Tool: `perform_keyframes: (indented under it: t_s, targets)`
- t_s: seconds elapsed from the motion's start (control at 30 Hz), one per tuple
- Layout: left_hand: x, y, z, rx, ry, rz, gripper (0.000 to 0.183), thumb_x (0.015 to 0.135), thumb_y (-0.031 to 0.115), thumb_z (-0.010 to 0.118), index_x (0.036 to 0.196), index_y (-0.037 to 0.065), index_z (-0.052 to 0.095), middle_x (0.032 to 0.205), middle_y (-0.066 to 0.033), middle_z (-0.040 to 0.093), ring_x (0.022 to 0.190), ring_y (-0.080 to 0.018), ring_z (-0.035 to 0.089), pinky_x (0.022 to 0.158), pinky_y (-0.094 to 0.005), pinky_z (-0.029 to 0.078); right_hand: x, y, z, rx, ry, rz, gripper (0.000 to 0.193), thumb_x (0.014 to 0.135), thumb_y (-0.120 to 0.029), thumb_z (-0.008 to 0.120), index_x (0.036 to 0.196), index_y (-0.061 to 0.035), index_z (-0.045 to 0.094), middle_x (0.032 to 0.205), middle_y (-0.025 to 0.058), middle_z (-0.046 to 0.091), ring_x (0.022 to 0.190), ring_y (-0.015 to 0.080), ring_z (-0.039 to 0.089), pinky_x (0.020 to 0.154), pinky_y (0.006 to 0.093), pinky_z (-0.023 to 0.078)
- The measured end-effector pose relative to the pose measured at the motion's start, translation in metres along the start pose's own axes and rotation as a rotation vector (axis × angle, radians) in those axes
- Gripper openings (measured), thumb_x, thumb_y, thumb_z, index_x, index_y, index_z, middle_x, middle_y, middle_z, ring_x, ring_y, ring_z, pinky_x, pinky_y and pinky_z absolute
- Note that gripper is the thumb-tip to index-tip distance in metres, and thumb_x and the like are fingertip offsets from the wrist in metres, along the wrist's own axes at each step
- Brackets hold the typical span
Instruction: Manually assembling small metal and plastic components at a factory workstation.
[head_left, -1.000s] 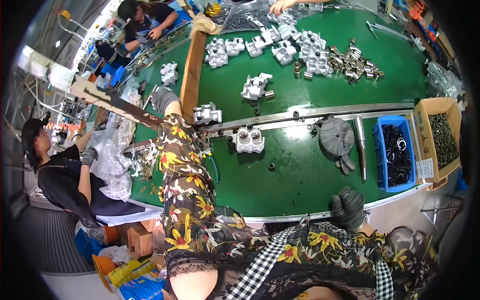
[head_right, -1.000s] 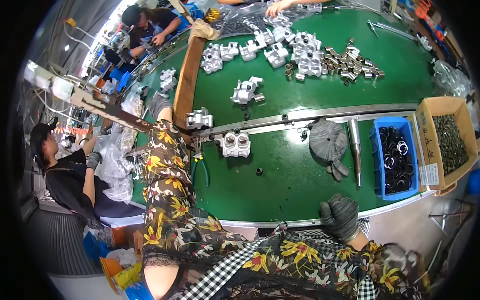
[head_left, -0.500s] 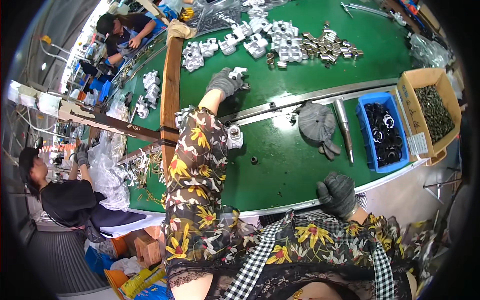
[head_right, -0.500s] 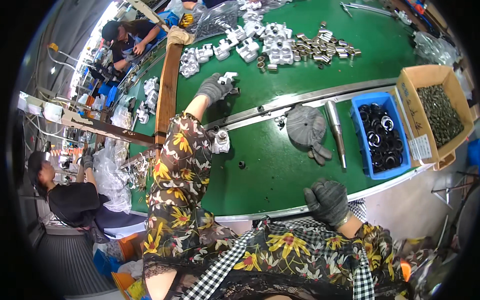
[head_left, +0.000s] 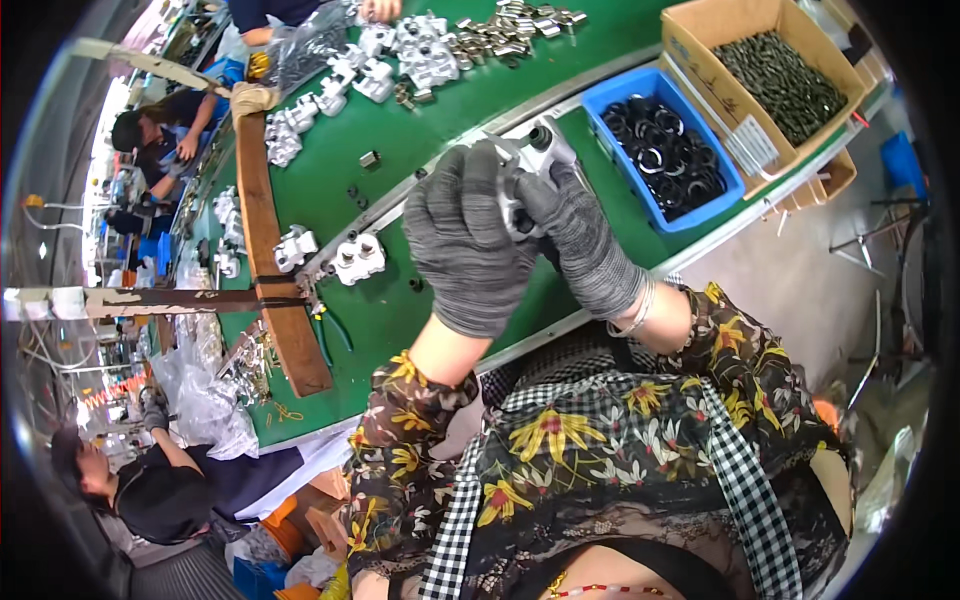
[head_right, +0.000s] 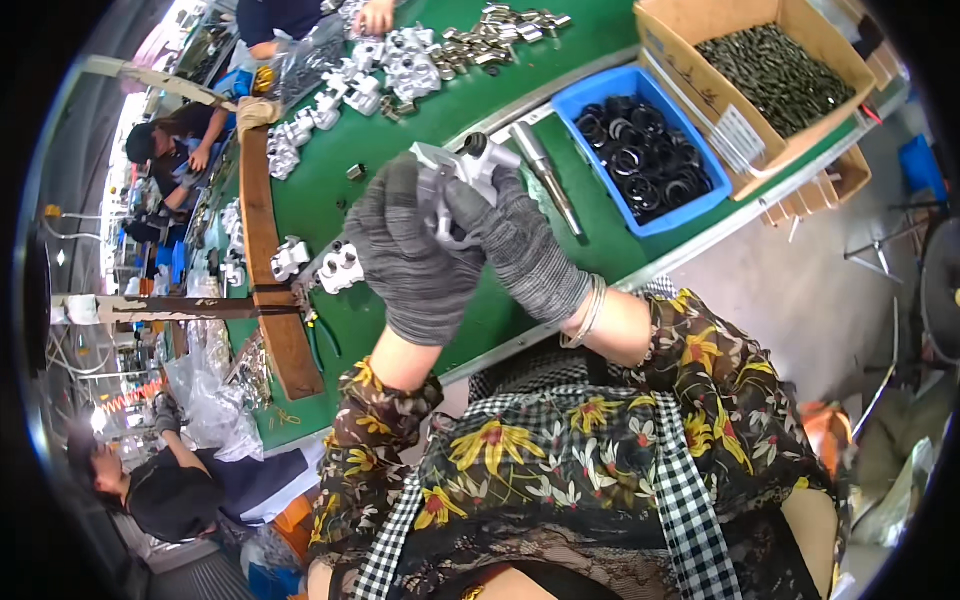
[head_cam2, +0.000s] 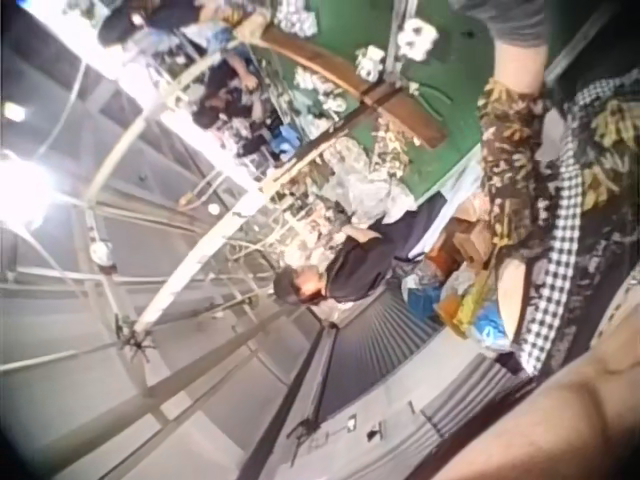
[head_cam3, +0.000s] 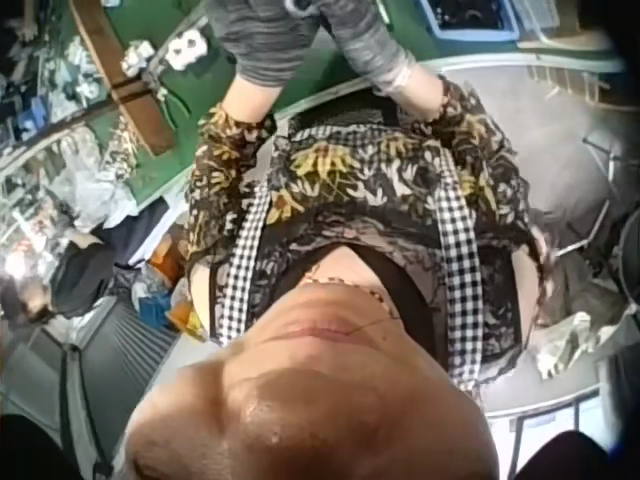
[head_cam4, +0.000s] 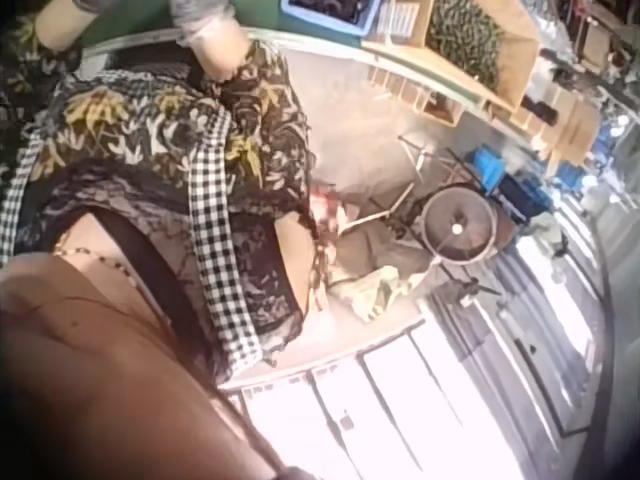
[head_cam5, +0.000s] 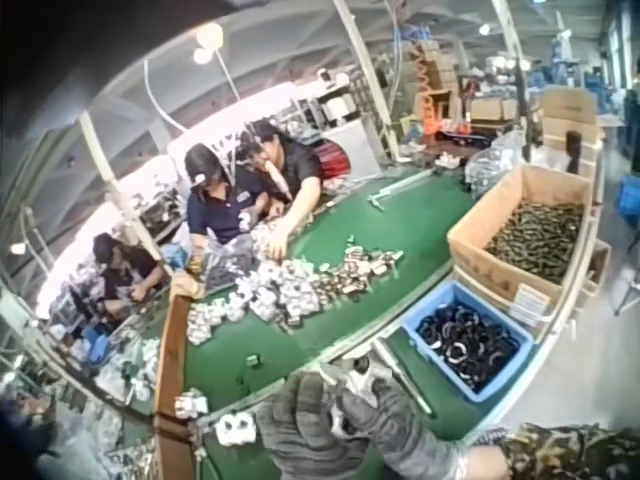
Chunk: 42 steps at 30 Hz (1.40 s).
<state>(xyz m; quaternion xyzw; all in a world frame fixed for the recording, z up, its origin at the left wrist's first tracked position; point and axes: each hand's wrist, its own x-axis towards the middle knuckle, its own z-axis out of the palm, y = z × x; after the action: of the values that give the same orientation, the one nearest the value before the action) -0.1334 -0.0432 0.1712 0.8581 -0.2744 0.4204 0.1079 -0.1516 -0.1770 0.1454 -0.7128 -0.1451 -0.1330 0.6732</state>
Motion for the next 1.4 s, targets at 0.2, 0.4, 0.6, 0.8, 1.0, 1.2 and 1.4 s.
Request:
perform_keyframes:
  t_s: [0.2,0.4,0.6,0.8,1.0,1.2,1.4]
  targets:
    - [-0.01,0.024,-0.009,-0.92,-0.181,-0.523,0.083,0.071,0.029,0.079,0.136,0.004,0.035,0.118,-0.0113,0.052,0.103,-0.0234,0.057,0.092,-0.0354,0.046,-0.016,0.049,-0.039,0.62,-0.011,0.398,0.048,0.094,-0.04,0.055,0.127,-0.0047,0.054,0.109,0.0033,0.061,0.092,0.0085,0.057,0.08,0.0251,0.049]
    - [-0.041,0.023,0.007,-2.086,-0.398,-1.486,0.075,0.077,0.033,0.075,0.135,0.006,0.035,0.113,-0.0119,0.059,0.104,-0.028,0.059,0.088,-0.0423,0.053,-0.022,0.028,-0.037,-0.197,-0.133,-0.19,0.036,0.094,-0.023,0.053,0.125,-0.0049,0.05,0.108,0.0137,0.061,0.09,0.0272,0.063,0.086,0.0342,0.051]
    - [-0.072,0.024,0.009,-2.236,-0.515,-1.485,0.053,0.085,0.039,0.063,0.129,0.015,0.045,0.118,-0.006,0.058,0.106,-0.0228,0.057,0.095,-0.043,0.046,-0.013,0.011,-0.06,-0.703,-0.109,-0.059,0.023,0.09,-0.027,0.058,0.088,-0.0039,0.062,0.078,0.016,0.06,0.074,0.0328,0.06,0.066,0.0396,0.05]
    - [-0.041,-0.003,0.006,-2.227,-0.504,-1.31,0.05,0.082,0.039,0.068,0.122,0.013,0.052,0.119,-0.0109,0.056,0.107,-0.0265,0.057,0.093,-0.0468,0.048,0.055,0.012,-0.165,-1.246,-0.194,-0.013,0.017,0.086,-0.015,0.061,0.1,-0.0052,0.063,0.096,0.0132,0.063,0.093,0.0324,0.061,0.082,0.0399,0.049]
    - [-0.007,-0.004,0.013,-2.194,-0.48,-1.218,0.057,0.082,0.032,0.066,0.127,0.001,0.047,0.125,-0.0158,0.054,0.111,-0.0327,0.056,0.091,-0.0516,0.048,0.076,0.051,-0.173,-1.356,-0.568,0.032,0.021,0.077,-0.008,0.064,0.098,-0.0087,0.064,0.099,0.0113,0.06,0.096,0.0298,0.06,0.085,0.0392,0.048]
    - [-0.012,-0.003,0.018,-2.083,-0.548,-1.253,0.061,0.085,0.036,0.061,0.13,-0.001,0.043,0.116,-0.0241,0.057,0.101,-0.0337,0.06,0.086,-0.0439,0.049,0.08,0.061,-0.168,-1.519,-0.585,-0.01,0.014,0.079,-0.009,0.062,0.092,-0.0095,0.065,0.083,0.0101,0.064,0.083,0.0305,0.065,0.078,0.0399,0.051]
    - [-0.012,-0.006,0.031,-2.092,-0.586,-1.269,0.063,0.085,0.038,0.06,0.13,-0.001,0.041,0.111,-0.0278,0.059,0.093,-0.0348,0.063,0.082,-0.038,0.052,0.072,0.051,-0.179,-1.363,-0.427,0.028,0.01,0.082,-0.014,0.061,0.089,-0.0099,0.065,0.085,0.013,0.066,0.085,0.0314,0.065,0.073,0.0425,0.052]
